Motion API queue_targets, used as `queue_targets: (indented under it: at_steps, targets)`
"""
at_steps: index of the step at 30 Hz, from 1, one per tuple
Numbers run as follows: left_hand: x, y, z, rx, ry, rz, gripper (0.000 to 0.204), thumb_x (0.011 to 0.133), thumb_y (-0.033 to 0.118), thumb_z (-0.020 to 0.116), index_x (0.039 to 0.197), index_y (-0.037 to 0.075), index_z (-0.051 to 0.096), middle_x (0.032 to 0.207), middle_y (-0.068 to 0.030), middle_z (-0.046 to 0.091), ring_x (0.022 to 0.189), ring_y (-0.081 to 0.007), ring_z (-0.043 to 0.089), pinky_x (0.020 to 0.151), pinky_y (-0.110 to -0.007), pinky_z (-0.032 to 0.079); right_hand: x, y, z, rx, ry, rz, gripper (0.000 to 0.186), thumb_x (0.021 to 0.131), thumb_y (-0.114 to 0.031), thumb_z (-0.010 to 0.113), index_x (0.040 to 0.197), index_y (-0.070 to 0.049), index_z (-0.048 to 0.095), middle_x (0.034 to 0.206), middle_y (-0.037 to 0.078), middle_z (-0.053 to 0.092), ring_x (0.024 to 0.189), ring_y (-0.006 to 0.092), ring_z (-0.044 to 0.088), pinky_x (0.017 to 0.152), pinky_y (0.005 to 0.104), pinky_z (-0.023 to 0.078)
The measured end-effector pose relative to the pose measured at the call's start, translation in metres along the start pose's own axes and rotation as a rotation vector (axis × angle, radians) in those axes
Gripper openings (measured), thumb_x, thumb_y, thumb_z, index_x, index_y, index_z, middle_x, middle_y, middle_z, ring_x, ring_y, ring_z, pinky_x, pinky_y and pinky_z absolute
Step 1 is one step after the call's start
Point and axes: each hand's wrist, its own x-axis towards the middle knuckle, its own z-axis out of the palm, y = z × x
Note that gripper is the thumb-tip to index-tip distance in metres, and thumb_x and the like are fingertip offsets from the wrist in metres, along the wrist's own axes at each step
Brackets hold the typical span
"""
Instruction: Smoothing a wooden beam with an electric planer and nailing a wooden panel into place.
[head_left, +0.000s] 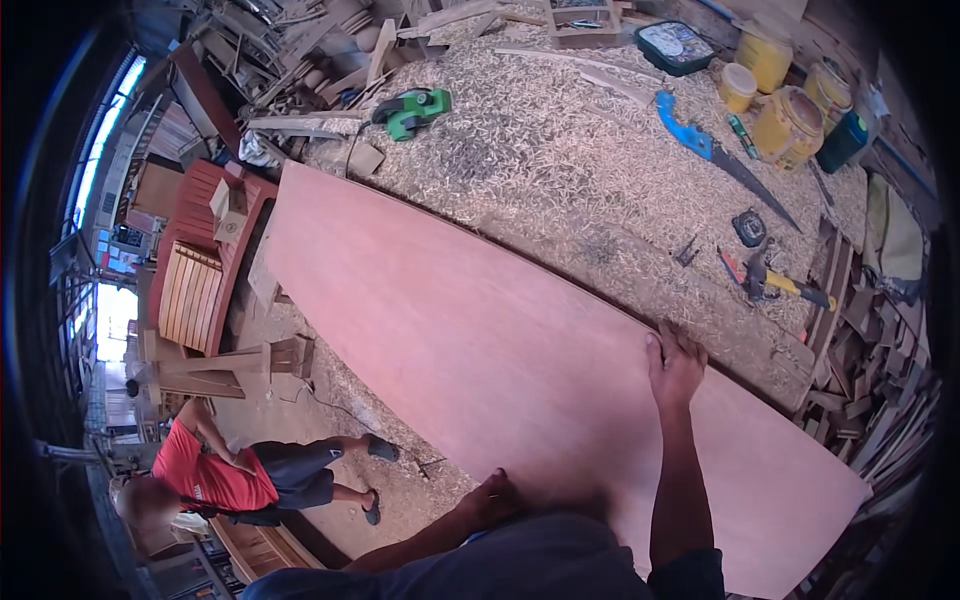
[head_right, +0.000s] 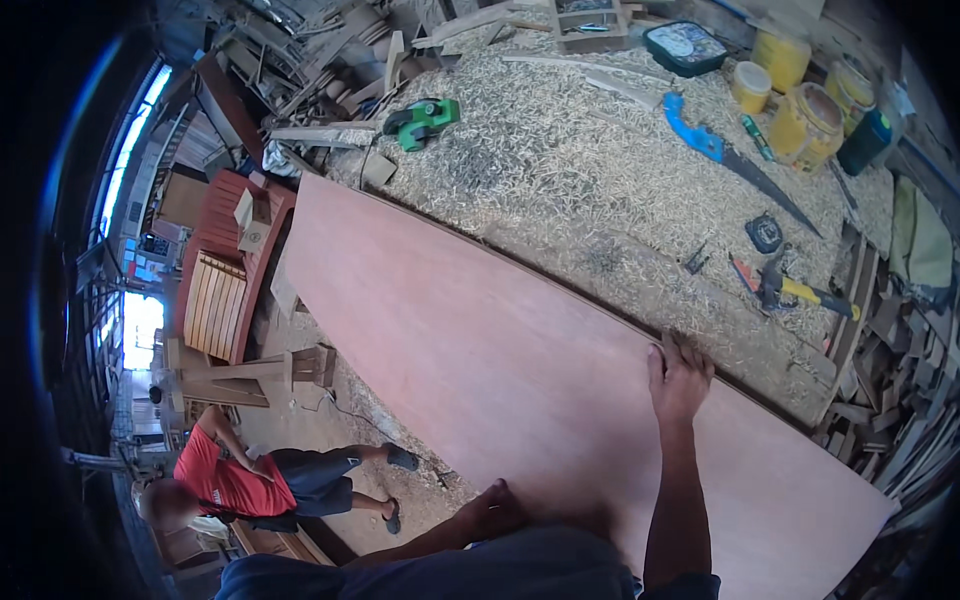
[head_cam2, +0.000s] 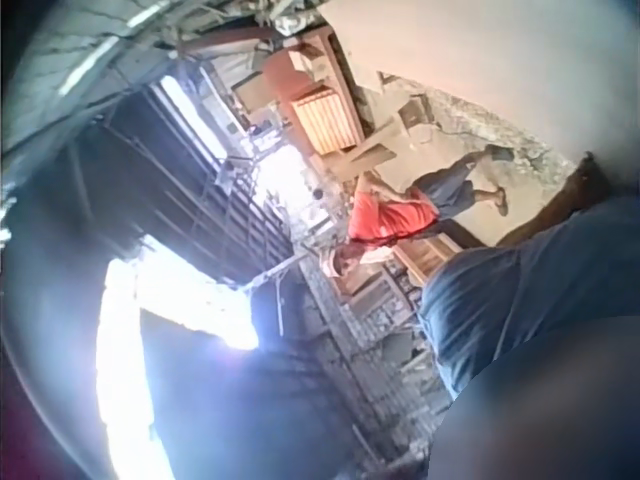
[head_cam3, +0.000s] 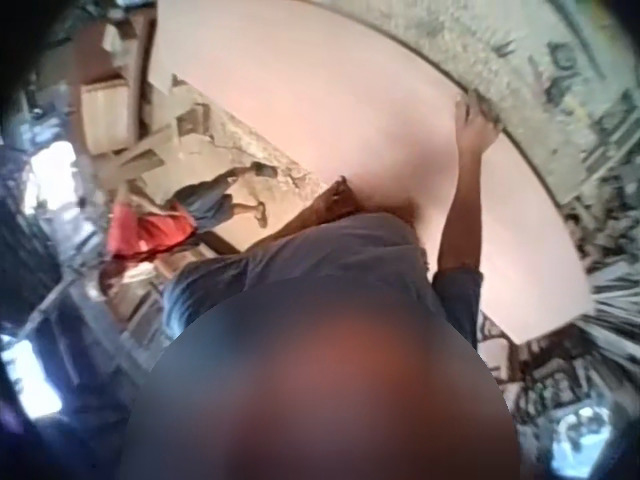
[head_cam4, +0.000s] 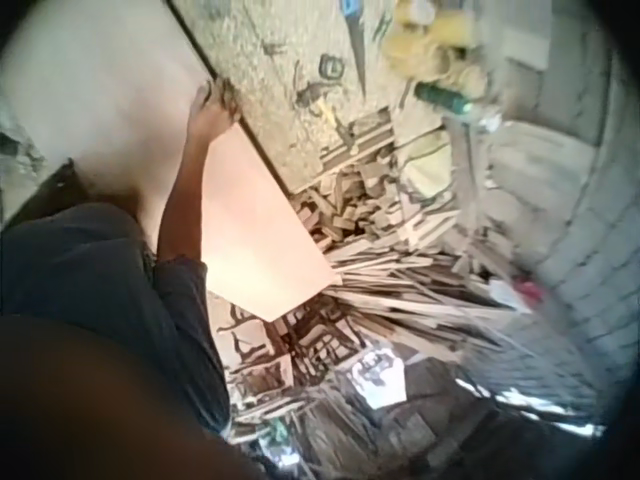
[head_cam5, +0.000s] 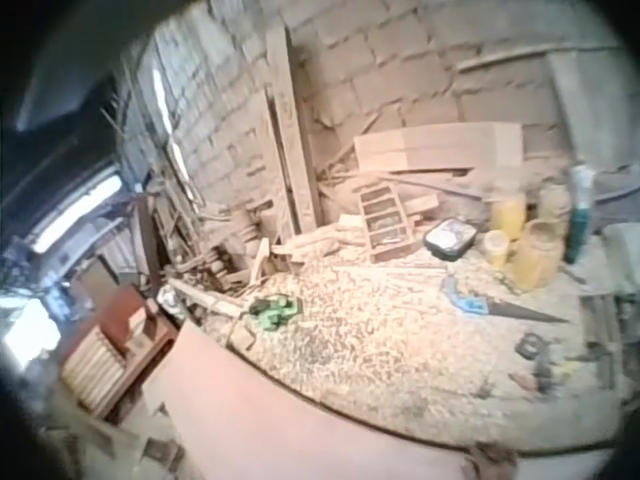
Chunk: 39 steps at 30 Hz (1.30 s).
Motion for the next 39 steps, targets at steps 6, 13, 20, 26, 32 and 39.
queue_targets:
  at_steps: [6,13,20,26,32,39]
  targets:
    - [-0.012,0.0,-0.004,0.165,0.07,0.115,0.041,0.113,0.053,0.063,0.093,0.018,0.067,0.09,-0.0003,0.067,0.094,-0.022,0.065,0.105,-0.047,0.053,-0.016,0.008,0.036,-0.047,0.203,-0.01,0.038,0.104,-0.028,0.074,0.138,-0.013,0.075,0.137,0.012,0.073,0.129,0.0333,0.067,0.116,0.049,0.045]
    - [-0.022,0.013,0.01,0.447,0.291,0.163,0.038,0.11,0.053,0.065,0.107,0.016,0.063,0.105,-0.0043,0.062,0.105,-0.0245,0.062,0.108,-0.048,0.051,-0.019,-0.004,0.025,-0.051,0.112,0.086,0.034,0.097,-0.038,0.079,0.123,-0.016,0.079,0.126,0.008,0.069,0.123,0.0298,0.062,0.11,0.0506,0.045]
    - [-0.005,0.026,0.016,0.541,0.37,0.168,0.044,0.107,0.053,0.068,0.124,0.013,0.058,0.122,-0.009,0.057,0.118,-0.0286,0.058,0.112,-0.051,0.049,-0.006,-0.013,0.003,0.021,0.141,0.123,0.028,0.097,-0.042,0.078,0.108,-0.016,0.081,0.108,0.004,0.065,0.109,0.0256,0.062,0.108,0.0485,0.045]
    - [0.009,0.034,0.027,0.631,0.421,0.17,0.056,0.104,0.052,0.071,0.138,0.011,0.053,0.137,-0.0131,0.052,0.129,-0.0321,0.054,0.116,-0.053,0.046,-0.007,-0.01,0.0,0.107,0.169,0.117,0.027,0.098,-0.04,0.078,0.11,-0.016,0.078,0.105,0.005,0.063,0.106,0.0259,0.061,0.11,0.0481,0.045]
    - [0.019,0.053,0.022,0.748,0.521,0.185,0.07,0.102,0.052,0.074,0.152,0.009,0.049,0.152,-0.0172,0.047,0.14,-0.0356,0.05,0.12,-0.055,0.044,-0.008,-0.004,-0.006,0.118,0.231,0.092,0.025,0.098,-0.036,0.077,0.111,-0.015,0.075,0.104,0.006,0.062,0.106,0.0261,0.061,0.11,0.0478,0.046]
    - [0.048,0.031,0.148,1.337,1.085,1.193,0.089,0.099,0.051,0.077,0.168,0.007,0.043,0.169,-0.0219,0.041,0.153,-0.0397,0.046,0.124,-0.058,0.042,-0.011,0.002,-0.009,0.125,0.175,0.082,0.011,0.096,-0.021,0.065,0.104,-0.014,0.069,0.1,0.007,0.061,0.101,0.0242,0.061,0.108,0.0437,0.046]
